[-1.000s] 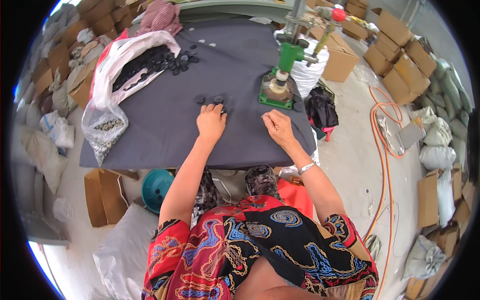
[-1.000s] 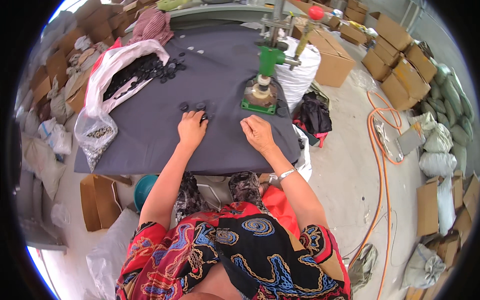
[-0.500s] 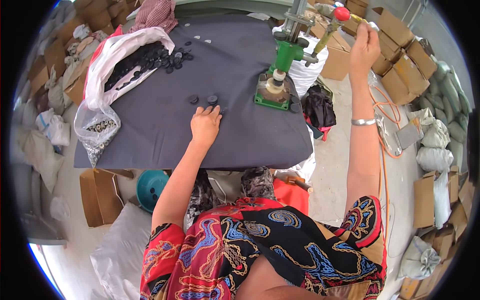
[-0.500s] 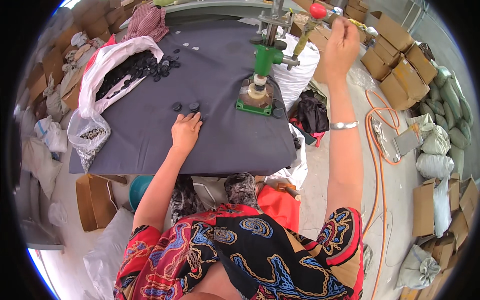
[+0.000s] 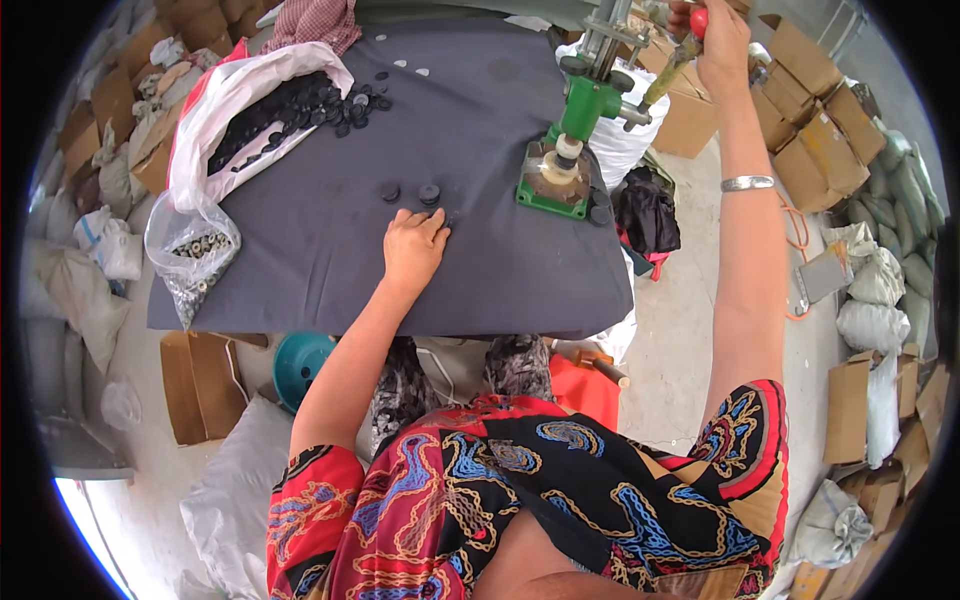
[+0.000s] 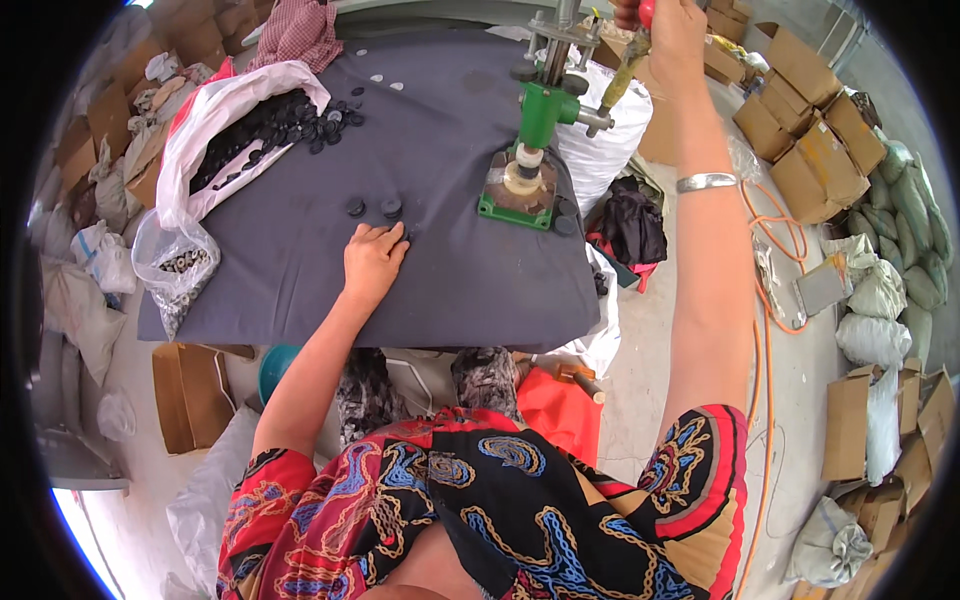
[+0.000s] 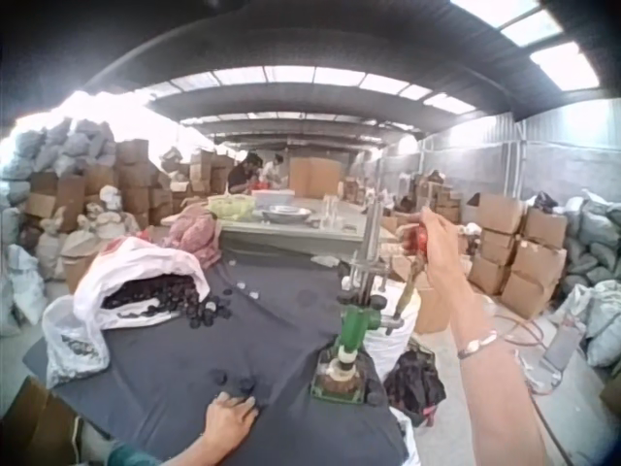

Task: The person operates a green manual press machine to process small black circular objects. They pick up the objects from a pile on the table, place them under the press, and pull a lever to activate the machine. The processed items are then moved aside. The person repeats this cycle continuously throughout the video.

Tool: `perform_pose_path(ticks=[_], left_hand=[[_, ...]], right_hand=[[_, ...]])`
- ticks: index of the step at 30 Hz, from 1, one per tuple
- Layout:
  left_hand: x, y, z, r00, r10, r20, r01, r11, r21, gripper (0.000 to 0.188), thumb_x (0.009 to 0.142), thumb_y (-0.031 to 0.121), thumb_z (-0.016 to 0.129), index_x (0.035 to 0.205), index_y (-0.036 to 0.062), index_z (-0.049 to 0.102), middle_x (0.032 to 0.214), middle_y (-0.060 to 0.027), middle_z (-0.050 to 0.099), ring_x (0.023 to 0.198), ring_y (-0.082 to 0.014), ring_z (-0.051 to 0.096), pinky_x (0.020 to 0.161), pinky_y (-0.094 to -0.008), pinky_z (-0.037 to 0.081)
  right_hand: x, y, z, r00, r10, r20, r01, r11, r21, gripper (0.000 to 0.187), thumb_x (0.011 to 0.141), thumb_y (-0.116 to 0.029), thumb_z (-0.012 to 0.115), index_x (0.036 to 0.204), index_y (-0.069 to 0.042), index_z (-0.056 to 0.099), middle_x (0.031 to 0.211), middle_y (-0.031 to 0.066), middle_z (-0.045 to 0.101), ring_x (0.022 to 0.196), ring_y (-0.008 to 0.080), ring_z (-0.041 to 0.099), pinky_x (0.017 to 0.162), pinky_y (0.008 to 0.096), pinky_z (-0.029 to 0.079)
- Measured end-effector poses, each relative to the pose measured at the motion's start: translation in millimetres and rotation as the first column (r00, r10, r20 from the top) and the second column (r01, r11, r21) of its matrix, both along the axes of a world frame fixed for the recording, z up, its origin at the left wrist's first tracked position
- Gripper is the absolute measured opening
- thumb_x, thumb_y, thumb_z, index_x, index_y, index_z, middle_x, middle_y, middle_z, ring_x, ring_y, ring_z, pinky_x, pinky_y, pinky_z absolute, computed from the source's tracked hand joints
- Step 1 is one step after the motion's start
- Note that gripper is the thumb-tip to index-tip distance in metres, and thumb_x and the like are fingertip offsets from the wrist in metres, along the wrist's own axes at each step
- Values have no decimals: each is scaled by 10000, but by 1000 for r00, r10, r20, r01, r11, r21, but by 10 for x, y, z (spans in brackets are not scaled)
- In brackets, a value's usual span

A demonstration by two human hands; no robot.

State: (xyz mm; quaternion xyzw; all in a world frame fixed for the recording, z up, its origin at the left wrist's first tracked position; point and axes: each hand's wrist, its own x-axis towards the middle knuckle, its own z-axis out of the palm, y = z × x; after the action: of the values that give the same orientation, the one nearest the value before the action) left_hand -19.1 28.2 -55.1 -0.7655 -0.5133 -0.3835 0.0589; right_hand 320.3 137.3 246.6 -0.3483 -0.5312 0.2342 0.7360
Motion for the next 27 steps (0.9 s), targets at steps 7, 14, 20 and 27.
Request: perform_pose_path(ticks=[7, 14, 20, 27], left_hand=[[49, -78, 31, 997, 12, -81, -12, 1000, 8, 314, 745, 137, 731, 1036, 24, 703, 931, -110, 688, 848, -284, 593, 755, -397, 497], [46, -42, 32, 993, 10, -114, -12, 1000, -9, 338, 742, 168, 741, 1045, 23, 703, 925, -96, 689, 858, -271, 585, 770, -397, 491], [66, 4, 19, 1000, -4, -16, 4, 1000, 13, 325, 704, 129, 765, 1011, 31, 721, 913, -94, 696, 830, -274, 601, 753, -385, 504], [351, -4, 198, 945, -99, 312, 113, 993, -25, 384, 691, 71, 768, 1065, 28, 692, 894, -136, 681, 809, -303, 632, 760, -378, 525]], right_hand=[[61, -4, -83, 1000, -13, 25, 10, 992, 127, 340, 954, -236, 483, 912, 57, 652, 625, 94, 570, 491, 142, 509, 436, 290, 410], [35, 31, -92, 998, -60, -12, 61, 989, 137, 310, 934, -217, 489, 882, 36, 662, 615, 89, 564, 469, 136, 507, 421, 287, 420], [77, 25, -76, 999, -46, -6, 46, 992, 114, 296, 926, -209, 497, 887, 32, 663, 626, 93, 569, 470, 136, 508, 422, 288, 419], [306, 297, -199, 997, 12, -77, -13, 1000, -9, 314, 918, -293, 532, 763, -33, 616, 568, 14, 498, 459, 118, 477, 419, 265, 392]])
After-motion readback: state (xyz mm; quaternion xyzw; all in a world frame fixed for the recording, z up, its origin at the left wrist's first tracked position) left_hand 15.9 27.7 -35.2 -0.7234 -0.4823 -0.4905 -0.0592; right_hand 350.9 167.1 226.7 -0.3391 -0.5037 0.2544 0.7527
